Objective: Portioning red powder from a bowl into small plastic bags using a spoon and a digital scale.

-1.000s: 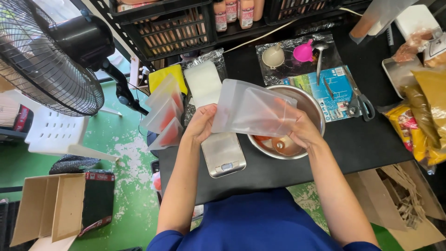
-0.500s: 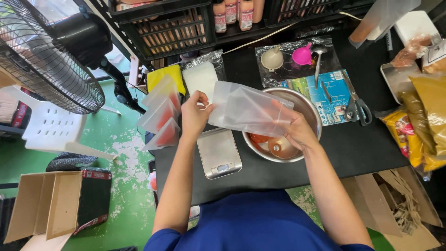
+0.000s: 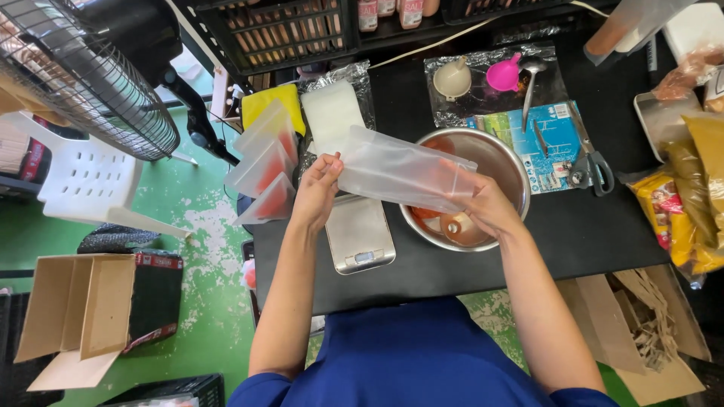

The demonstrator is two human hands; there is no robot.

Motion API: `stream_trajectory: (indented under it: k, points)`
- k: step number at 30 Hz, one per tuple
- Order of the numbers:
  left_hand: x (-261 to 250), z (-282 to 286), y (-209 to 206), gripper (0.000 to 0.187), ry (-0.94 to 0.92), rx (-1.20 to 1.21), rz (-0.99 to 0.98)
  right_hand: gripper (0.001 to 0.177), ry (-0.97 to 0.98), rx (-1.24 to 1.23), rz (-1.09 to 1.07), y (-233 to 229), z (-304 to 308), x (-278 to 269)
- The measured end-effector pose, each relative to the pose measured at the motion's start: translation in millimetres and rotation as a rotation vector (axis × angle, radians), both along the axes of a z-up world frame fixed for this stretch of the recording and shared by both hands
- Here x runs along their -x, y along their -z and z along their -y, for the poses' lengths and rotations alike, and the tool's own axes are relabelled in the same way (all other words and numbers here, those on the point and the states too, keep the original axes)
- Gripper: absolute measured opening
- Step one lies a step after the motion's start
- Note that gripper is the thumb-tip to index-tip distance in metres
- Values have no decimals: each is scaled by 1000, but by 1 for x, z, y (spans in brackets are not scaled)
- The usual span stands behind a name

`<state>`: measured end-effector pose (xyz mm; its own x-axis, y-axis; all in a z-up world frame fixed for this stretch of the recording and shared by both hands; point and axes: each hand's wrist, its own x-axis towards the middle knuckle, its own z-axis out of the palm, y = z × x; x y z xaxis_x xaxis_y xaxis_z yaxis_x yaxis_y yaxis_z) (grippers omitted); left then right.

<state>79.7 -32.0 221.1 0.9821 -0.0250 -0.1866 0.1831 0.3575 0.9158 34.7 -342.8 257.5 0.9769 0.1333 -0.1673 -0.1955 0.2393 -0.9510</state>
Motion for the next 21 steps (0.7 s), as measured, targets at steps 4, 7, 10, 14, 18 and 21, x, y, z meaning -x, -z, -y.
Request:
stream_trajectory:
  k: [4, 7, 10, 14, 18, 21]
  points:
    - [22, -2, -25, 16, 10, 160, 18, 65, 7, 39, 9, 7, 2, 0]
    - [45, 7, -43, 41, -8, -684, 360, 61, -64, 239, 34, 7, -18, 11]
    - [75, 41, -48, 113, 358, -1411, 648, 53, -187, 268, 11, 20, -51, 26]
    - [86, 55, -5, 116, 571, -1591, 724, 41, -225, 529, 126, 55, -74, 32]
    - [69, 37, 46, 93, 311, -1483, 683, 29, 165, 1298, 487, 75, -41, 49]
    - [56, 27, 76, 47, 156, -1265, 649, 28, 103, 1673, 350, 116, -17, 62]
